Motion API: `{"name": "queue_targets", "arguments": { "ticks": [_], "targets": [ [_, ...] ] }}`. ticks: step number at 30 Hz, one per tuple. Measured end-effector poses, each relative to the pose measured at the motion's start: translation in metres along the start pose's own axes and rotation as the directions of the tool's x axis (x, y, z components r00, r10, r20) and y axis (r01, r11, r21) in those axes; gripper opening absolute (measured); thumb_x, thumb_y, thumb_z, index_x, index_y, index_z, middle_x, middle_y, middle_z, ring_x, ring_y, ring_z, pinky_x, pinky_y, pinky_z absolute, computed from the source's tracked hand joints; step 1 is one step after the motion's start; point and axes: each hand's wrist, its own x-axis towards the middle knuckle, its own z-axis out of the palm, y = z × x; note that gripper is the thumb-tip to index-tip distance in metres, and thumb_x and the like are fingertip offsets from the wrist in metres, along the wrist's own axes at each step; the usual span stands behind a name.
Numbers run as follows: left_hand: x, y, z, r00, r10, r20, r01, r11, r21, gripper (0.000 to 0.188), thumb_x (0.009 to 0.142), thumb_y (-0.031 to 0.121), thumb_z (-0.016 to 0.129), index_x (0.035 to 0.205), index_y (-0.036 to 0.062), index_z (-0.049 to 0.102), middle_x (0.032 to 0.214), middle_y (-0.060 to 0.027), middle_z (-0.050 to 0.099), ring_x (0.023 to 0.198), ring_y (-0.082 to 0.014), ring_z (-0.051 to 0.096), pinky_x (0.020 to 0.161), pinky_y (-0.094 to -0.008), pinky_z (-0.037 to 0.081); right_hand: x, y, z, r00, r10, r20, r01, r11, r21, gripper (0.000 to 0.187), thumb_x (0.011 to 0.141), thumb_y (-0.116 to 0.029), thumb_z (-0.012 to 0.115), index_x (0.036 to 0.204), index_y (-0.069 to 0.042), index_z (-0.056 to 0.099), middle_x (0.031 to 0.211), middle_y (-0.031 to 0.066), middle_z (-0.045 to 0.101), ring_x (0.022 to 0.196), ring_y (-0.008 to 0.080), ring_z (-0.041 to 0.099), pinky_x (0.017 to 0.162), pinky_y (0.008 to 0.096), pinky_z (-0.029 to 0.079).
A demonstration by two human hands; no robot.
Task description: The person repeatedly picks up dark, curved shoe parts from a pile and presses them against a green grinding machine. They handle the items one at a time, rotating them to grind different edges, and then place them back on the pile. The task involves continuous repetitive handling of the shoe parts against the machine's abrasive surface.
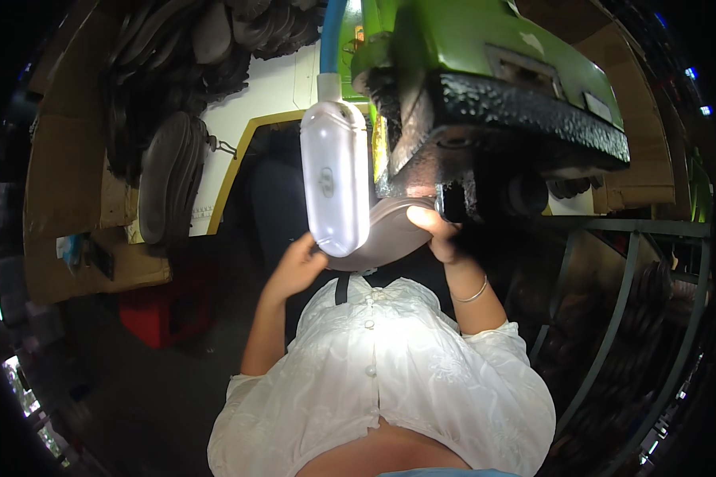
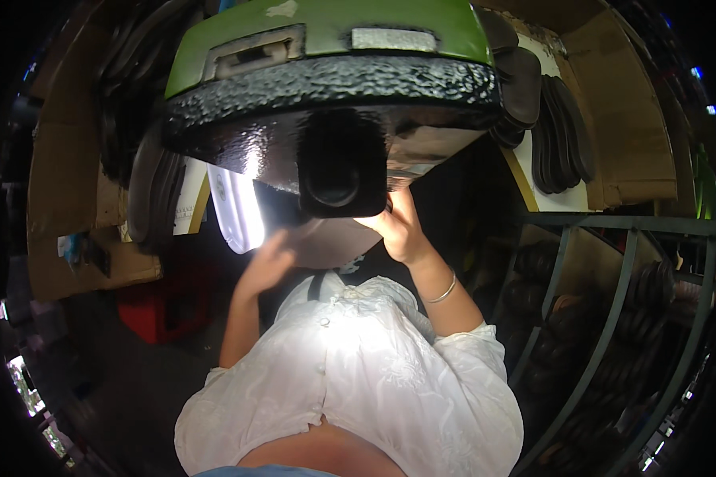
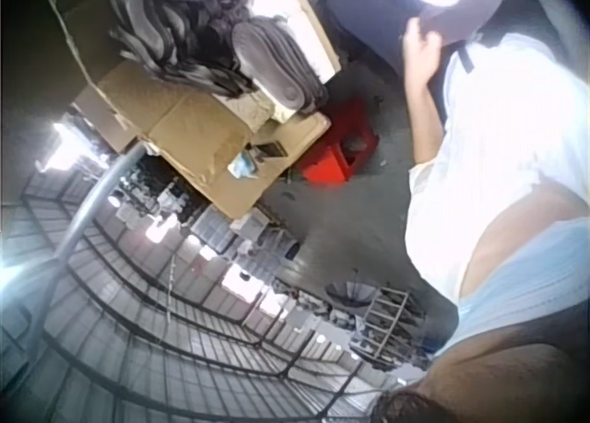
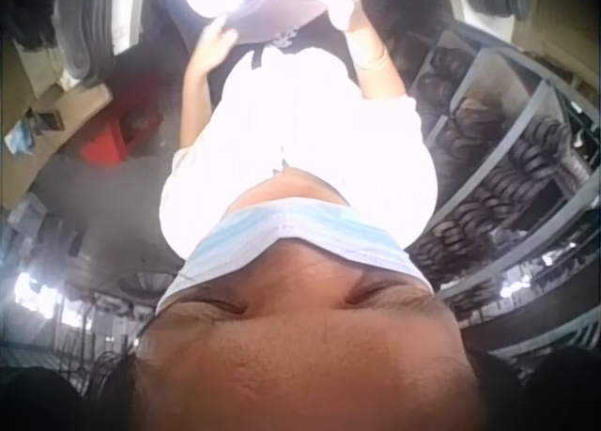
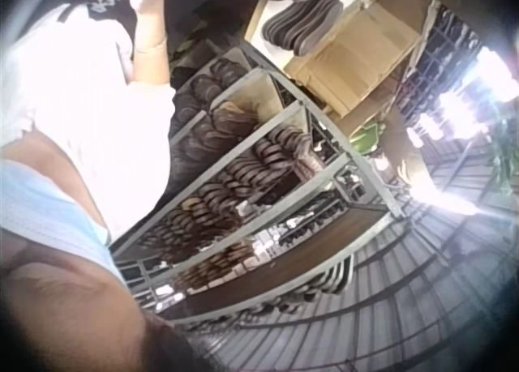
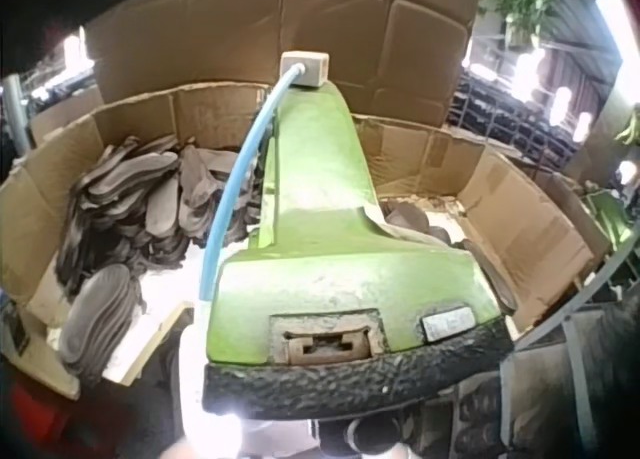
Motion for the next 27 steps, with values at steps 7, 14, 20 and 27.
{"name": "queue_targets", "arguments": {
  "ticks": [7,14,20,27],
  "targets": [
    [0.013,-0.004,0.079,0.81,-0.078,0.581,-0.071,0.971,0.23,0.032,0.077,0.016,0.058,0.105,-0.0008,0.055,0.089,-0.0151,0.061,0.079,-0.0198,0.06,0.071,-0.0312,0.047,0.022,-0.051,0.015,0.977,0.095,0.189,-0.012,0.917,-0.4,0.023,0.072,-0.007,0.068,0.093,0.001,0.06,0.087,0.0065,0.063,0.077,0.0133,0.058,0.071,0.0259,0.047],
    [0.023,0.027,0.093,0.926,0.03,0.377,-0.168,0.926,0.338,0.045,0.078,0.029,0.063,0.112,0.0013,0.051,0.089,-0.0121,0.063,0.076,-0.0199,0.062,0.068,-0.0296,0.047,0.009,-0.079,-0.034,0.949,-0.303,-0.088,0.121,0.605,-0.787,0.022,0.07,-0.013,0.071,0.087,0.0,0.063,0.083,0.0106,0.064,0.079,0.0169,0.062,0.071,0.0285,0.047],
    [0.035,-0.008,0.048,0.991,0.048,0.127,-0.069,0.984,0.164,0.032,0.081,0.016,0.062,0.108,0.0009,0.054,0.082,-0.0044,0.062,0.065,-0.0074,0.055,0.06,-0.0222,0.046,0.003,-0.12,-0.124,0.252,-0.805,-0.537,0.199,0.587,-0.785,0.033,0.084,-0.007,0.053,0.116,-0.003,0.05,0.096,0.0079,0.059,0.07,0.0076,0.056,0.052,0.0176,0.047],
    [0.032,0.008,-0.018,0.83,0.302,-0.468,-0.105,0.91,0.401,0.031,0.078,0.013,0.063,0.106,0.0023,0.056,0.098,-0.0118,0.06,0.094,-0.0221,0.056,0.083,-0.0325,0.042,0.065,-0.072,-0.198,0.555,-0.522,-0.648,-0.074,0.745,-0.663,0.048,0.079,-0.013,0.059,0.122,0.003,0.046,0.054,0.0004,0.049,0.039,0.0067,0.045,0.037,0.022,0.034]
  ]
}}
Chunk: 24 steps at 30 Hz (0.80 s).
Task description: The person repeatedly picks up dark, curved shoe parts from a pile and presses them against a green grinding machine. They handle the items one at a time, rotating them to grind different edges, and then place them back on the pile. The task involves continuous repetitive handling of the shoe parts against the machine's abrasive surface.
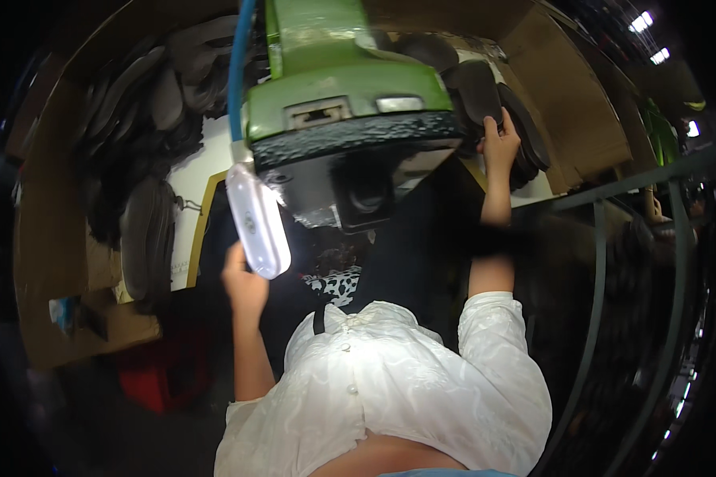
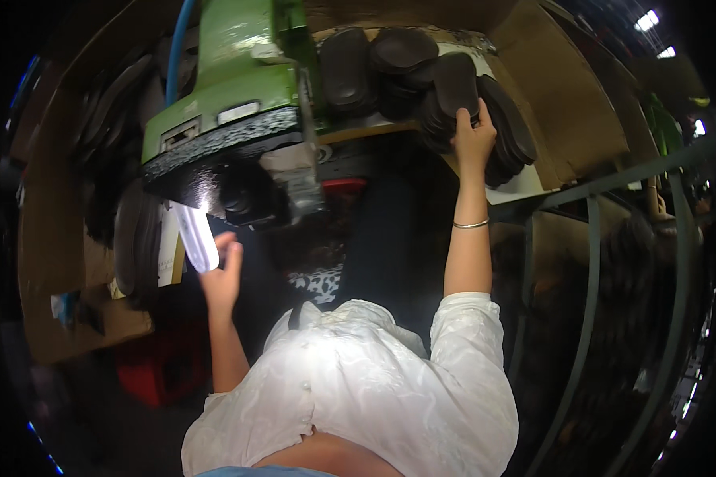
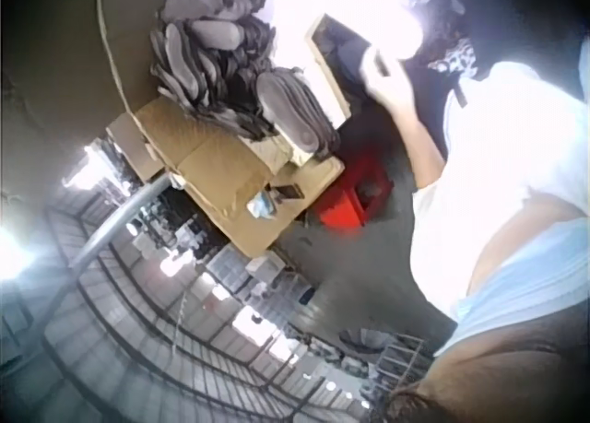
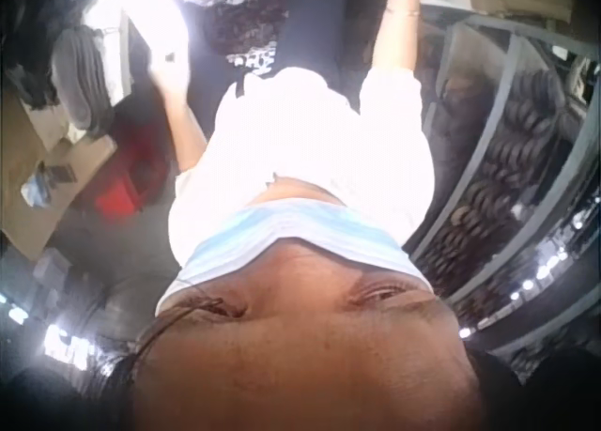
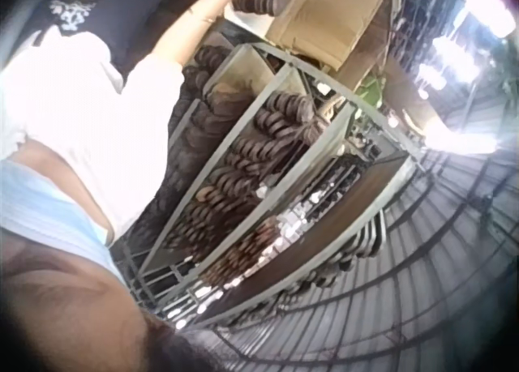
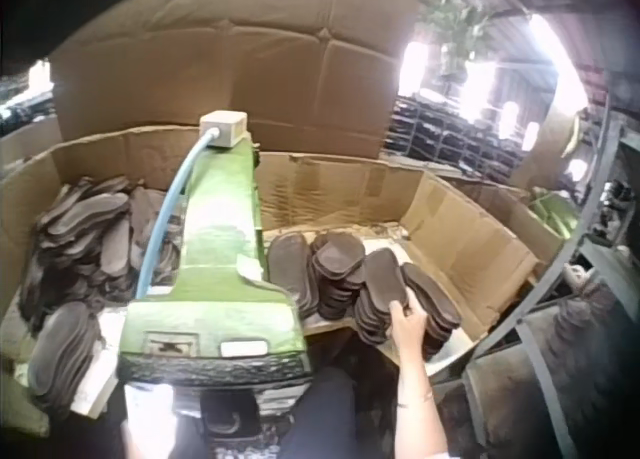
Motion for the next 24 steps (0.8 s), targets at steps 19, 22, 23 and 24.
{"name": "queue_targets", "arguments": {
  "ticks": [19,22,23,24],
  "targets": [
    [0.019,0.007,-0.143,0.611,0.457,-0.646,-0.429,0.877,0.215,0.063,0.06,0.013,0.078,0.111,0.0034,0.043,0.117,-0.0178,0.048,0.111,-0.029,0.046,0.094,-0.041,0.034,-0.099,0.063,-0.001,0.974,-0.017,0.224,0.019,1.0,-0.006,0.023,0.078,0.005,0.046,0.099,0.003,0.054,0.083,0.0059,0.058,0.067,0.0093,0.053,0.058,0.0228,0.044],
    [0.0,0.05,-0.11,0.697,0.568,-0.438,-0.655,0.752,-0.066,0.056,0.056,0.004,0.058,0.109,0.001,0.041,0.109,-0.023,0.05,0.103,-0.03,0.049,0.092,-0.04,0.036,-0.151,0.052,0.01,0.748,0.198,0.633,-0.215,0.975,-0.052,0.024,0.073,-0.002,0.064,0.096,0.004,0.057,0.088,0.0062,0.061,0.083,0.013,0.056,0.072,0.0249,0.046],
    [-0.004,0.052,-0.093,0.765,0.547,-0.34,-0.636,0.725,-0.265,0.055,0.054,0.005,0.057,0.107,0.0002,0.043,0.105,-0.023,0.053,0.098,-0.029,0.052,0.088,-0.0392,0.039,-0.173,0.03,0.022,0.627,0.11,0.771,-0.261,0.962,0.075,0.043,0.07,-0.001,0.068,0.107,0.004,0.049,0.101,0.0099,0.056,0.088,0.0163,0.056,0.076,0.0277,0.047],
    [-0.006,0.051,-0.07,0.842,0.488,-0.231,-0.533,0.682,-0.501,0.048,0.056,0.004,0.056,0.102,-0.0002,0.047,0.101,-0.0214,0.055,0.094,-0.0263,0.054,0.084,-0.0362,0.043,-0.195,0.004,0.029,0.493,0.02,0.87,-0.338,0.925,0.171,0.062,0.066,0.0,0.072,0.119,0.004,0.042,0.114,0.0137,0.052,0.093,0.0195,0.057,0.079,0.0304,0.048]
  ]
}}
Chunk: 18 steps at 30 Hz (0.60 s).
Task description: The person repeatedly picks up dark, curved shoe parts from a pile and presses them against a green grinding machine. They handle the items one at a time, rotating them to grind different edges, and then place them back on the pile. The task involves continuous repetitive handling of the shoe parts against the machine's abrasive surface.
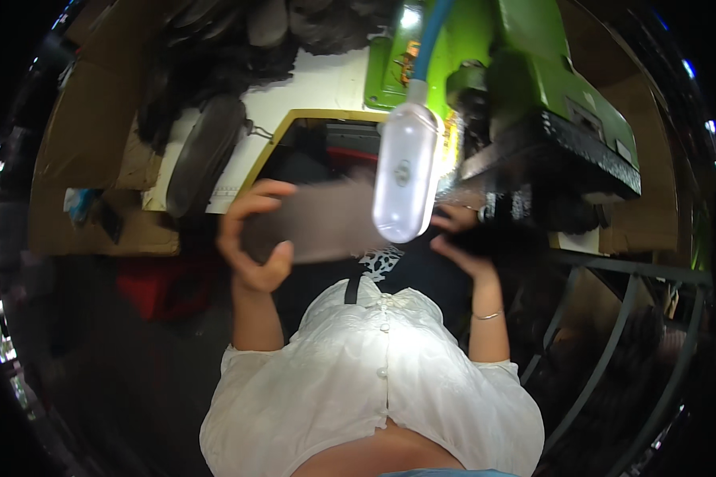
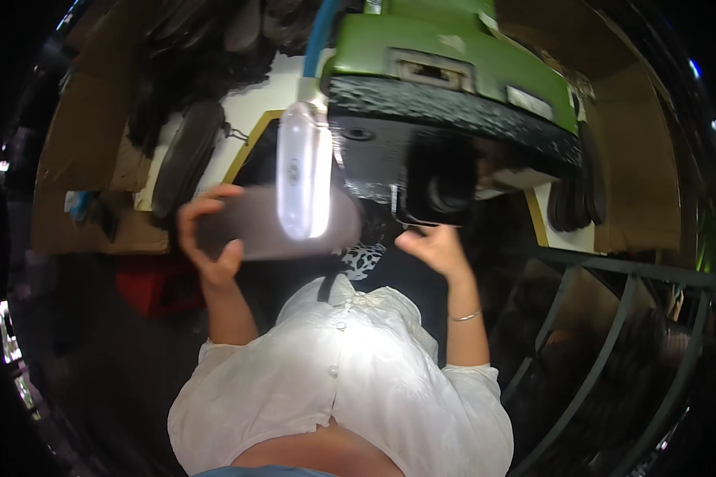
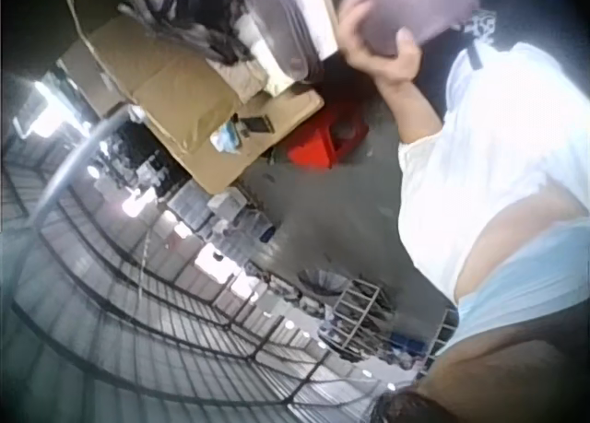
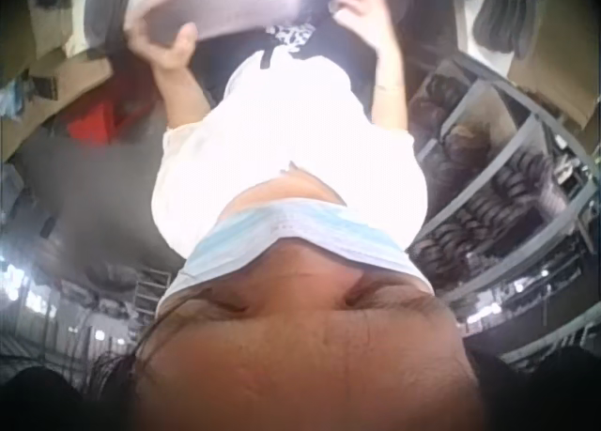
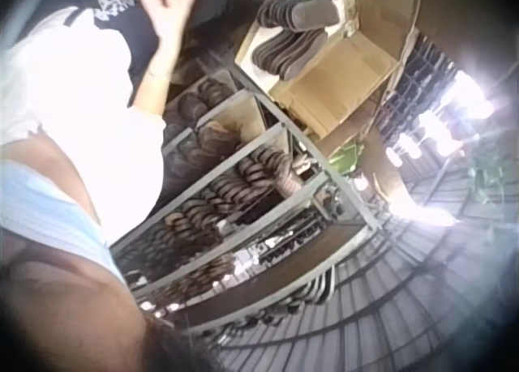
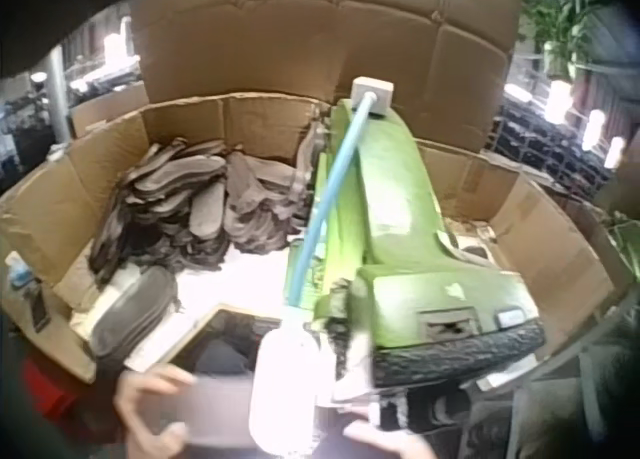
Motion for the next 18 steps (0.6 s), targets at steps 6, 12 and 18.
{"name": "queue_targets", "arguments": {
  "ticks": [6,12,18],
  "targets": [
    [-0.038,-0.016,0.109,0.914,-0.391,0.106,0.378,0.73,-0.57,0.042,0.067,-0.008,0.07,0.105,-0.0064,0.051,0.103,-0.0147,0.058,0.096,-0.0207,0.056,0.086,-0.0331,0.045,-0.045,0.037,0.043,0.905,0.293,0.309,-0.221,0.944,-0.246,0.04,0.076,-0.02,0.069,0.109,-0.003,0.054,0.107,0.0072,0.057,0.098,0.0137,0.052,0.083,0.0287,0.043],
    [-0.014,-0.031,0.142,0.613,-0.661,0.432,0.693,0.713,0.106,0.033,0.077,0.016,0.068,0.103,-0.0005,0.057,0.098,-0.0081,0.06,0.088,-0.0132,0.056,0.078,-0.0277,0.045,-0.049,0.033,0.067,0.873,0.428,0.234,-0.436,0.9,-0.016,0.049,0.077,-0.026,0.068,0.112,0.003,0.051,0.109,0.0123,0.055,0.1,0.0182,0.052,0.084,0.0306,0.043],
    [-0.002,-0.011,0.13,0.784,-0.483,0.389,0.572,0.806,-0.151,0.024,0.082,0.015,0.061,0.101,0.0003,0.058,0.091,-0.0054,0.061,0.081,-0.0117,0.055,0.074,-0.0264,0.045,-0.076,0.045,0.049,0.961,0.254,0.105,-0.233,0.956,-0.18,0.051,0.067,-0.019,0.072,0.109,0.004,0.053,0.105,0.0132,0.058,0.096,0.0205,0.054,0.084,0.0293,0.042]
  ]
}}
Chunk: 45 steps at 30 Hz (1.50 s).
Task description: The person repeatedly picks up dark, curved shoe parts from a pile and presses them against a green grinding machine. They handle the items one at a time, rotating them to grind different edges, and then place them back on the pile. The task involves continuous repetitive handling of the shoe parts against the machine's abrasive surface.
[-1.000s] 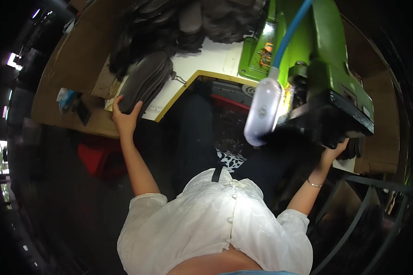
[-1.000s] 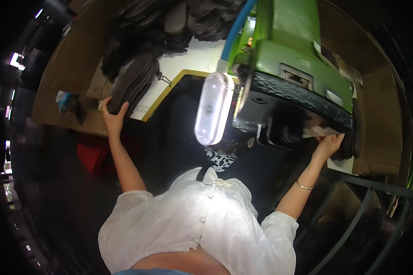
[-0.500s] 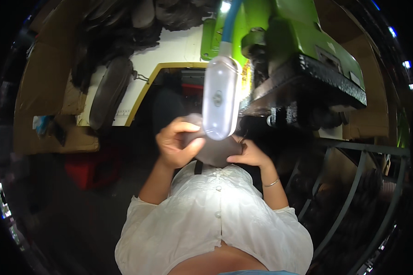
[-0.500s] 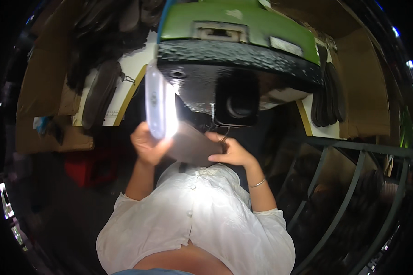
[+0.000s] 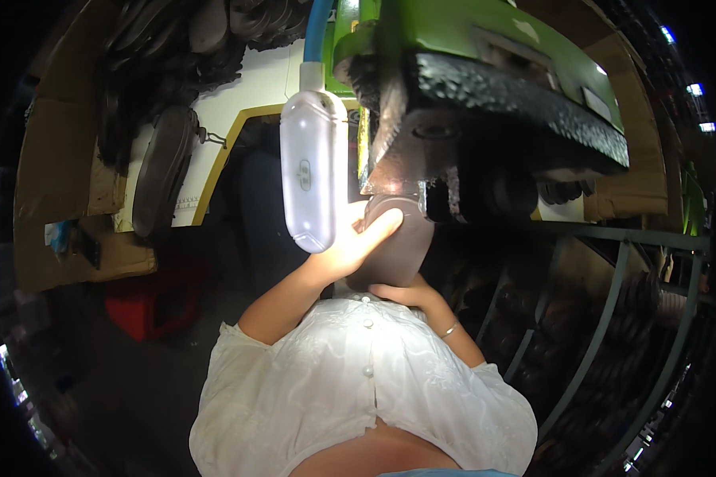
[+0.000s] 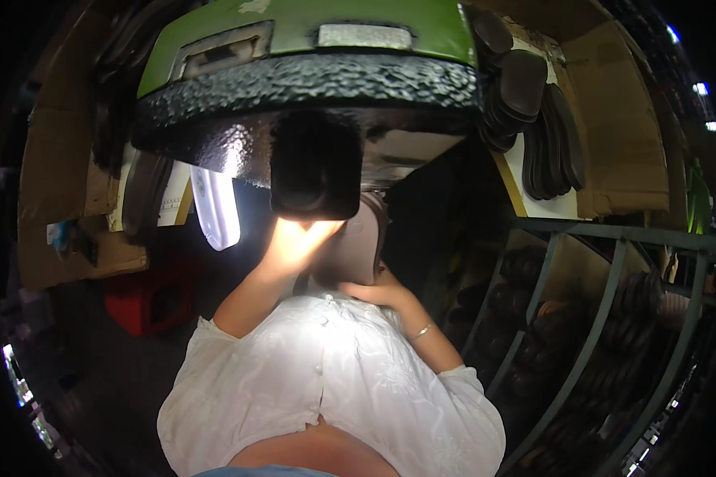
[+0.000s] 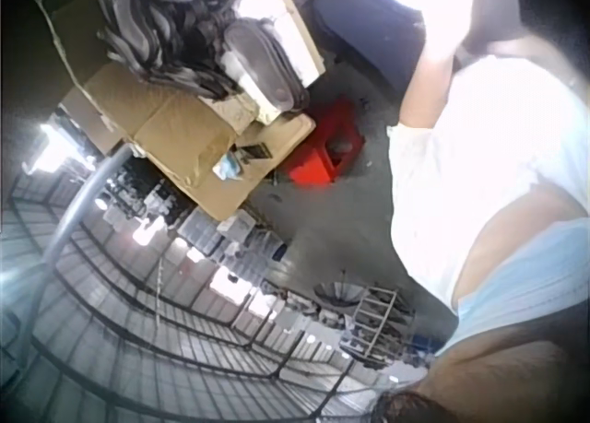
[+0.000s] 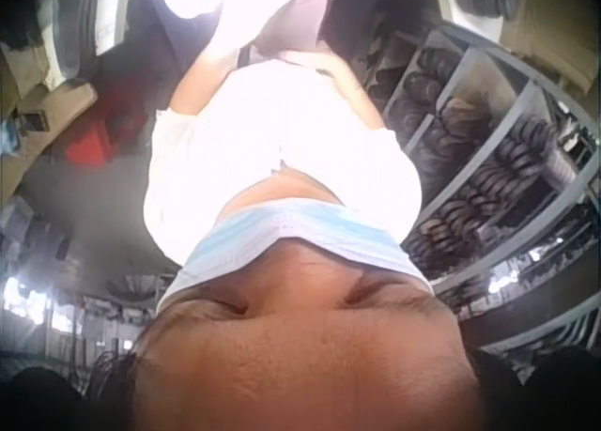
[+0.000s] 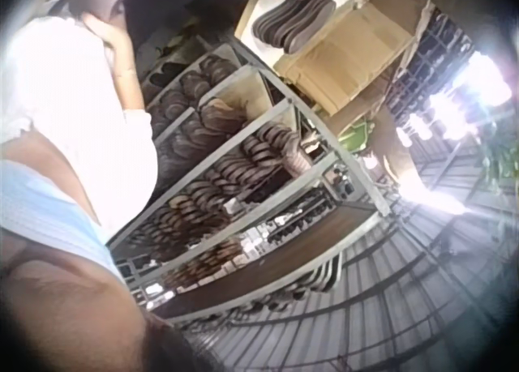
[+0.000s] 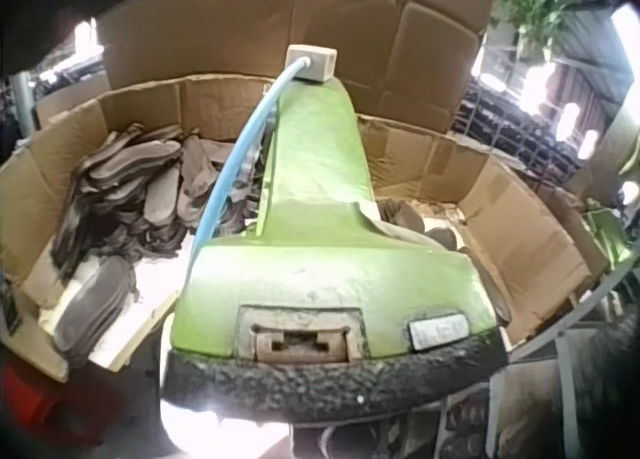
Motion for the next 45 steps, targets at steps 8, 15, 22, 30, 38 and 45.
{"name": "queue_targets", "arguments": {
  "ticks": [8,15,22,30,38,45],
  "targets": [
    [-0.028,-0.034,-0.02,0.977,-0.192,-0.088,0.19,0.981,-0.037,0.017,0.084,0.011,0.056,0.097,0.0002,0.057,0.081,-0.0009,0.058,0.072,-0.0071,0.052,0.063,-0.0221,0.042,-0.028,-0.025,-0.105,0.847,0.022,-0.531,0.337,0.75,0.569,0.047,0.053,-0.007,0.056,0.098,0.009,0.057,0.097,0.0154,0.061,0.086,0.0244,0.06,0.082,0.0328,0.046],
    [-0.038,-0.02,-0.038,0.972,-0.086,-0.22,0.032,0.971,-0.237,0.027,0.084,0.007,0.054,0.11,0.0012,0.049,0.092,-0.0018,0.053,0.077,-0.0063,0.049,0.065,-0.0197,0.04,0.005,-0.08,-0.099,0.82,-0.154,-0.551,0.489,0.688,0.536,0.046,0.064,-0.01,0.053,0.106,0.008,0.053,0.097,0.012,0.06,0.089,0.0208,0.059,0.081,0.0295,0.045],
    [-0.082,-0.049,-0.099,0.912,-0.275,-0.306,0.192,0.942,-0.275,0.025,0.086,0.006,0.043,0.11,-0.0002,0.044,0.095,-0.0048,0.055,0.084,-0.0085,0.054,0.075,-0.0219,0.044,0.037,-0.115,-0.055,0.887,-0.358,-0.293,0.455,0.79,0.412,0.036,0.067,-0.003,0.06,0.101,0.005,0.056,0.097,0.0067,0.059,0.089,0.0129,0.054,0.08,0.0242,0.041],
    [-0.097,-0.086,-0.079,0.952,-0.298,-0.062,0.3,0.954,0.019,0.035,0.073,-0.003,0.046,0.108,-0.0019,0.05,0.098,-0.0066,0.058,0.086,-0.0115,0.055,0.076,-0.0255,0.045,0.065,-0.143,-0.041,0.934,-0.308,-0.183,0.35,0.893,0.284,0.03,0.064,0.004,0.07,0.091,0.002,0.058,0.088,0.0051,0.061,0.08,0.0127,0.057,0.074,0.0253,0.046],
    [-0.02,-0.024,-0.013,0.971,0.112,-0.213,-0.051,0.961,0.273,0.028,0.074,0.004,0.064,0.101,-0.0021,0.058,0.091,-0.0113,0.063,0.083,-0.0152,0.059,0.074,-0.0274,0.047,0.08,-0.137,-0.029,0.919,-0.374,-0.129,0.395,0.872,0.29,0.026,0.069,-0.003,0.07,0.093,0.0,0.059,0.088,0.0044,0.06,0.08,0.0118,0.056,0.073,0.0245,0.046],
    [-0.005,-0.012,-0.002,0.963,0.115,-0.243,-0.075,0.983,0.17,0.013,0.081,0.005,0.059,0.091,-0.0025,0.061,0.078,-0.006,0.062,0.07,-0.0093,0.056,0.063,-0.0238,0.046,0.025,-0.079,-0.043,0.983,-0.038,0.181,-0.025,0.942,0.335,0.046,0.072,-0.017,0.069,0.11,0.005,0.052,0.102,0.0093,0.058,0.094,0.0162,0.053,0.083,0.0281,0.042]
  ]
}}
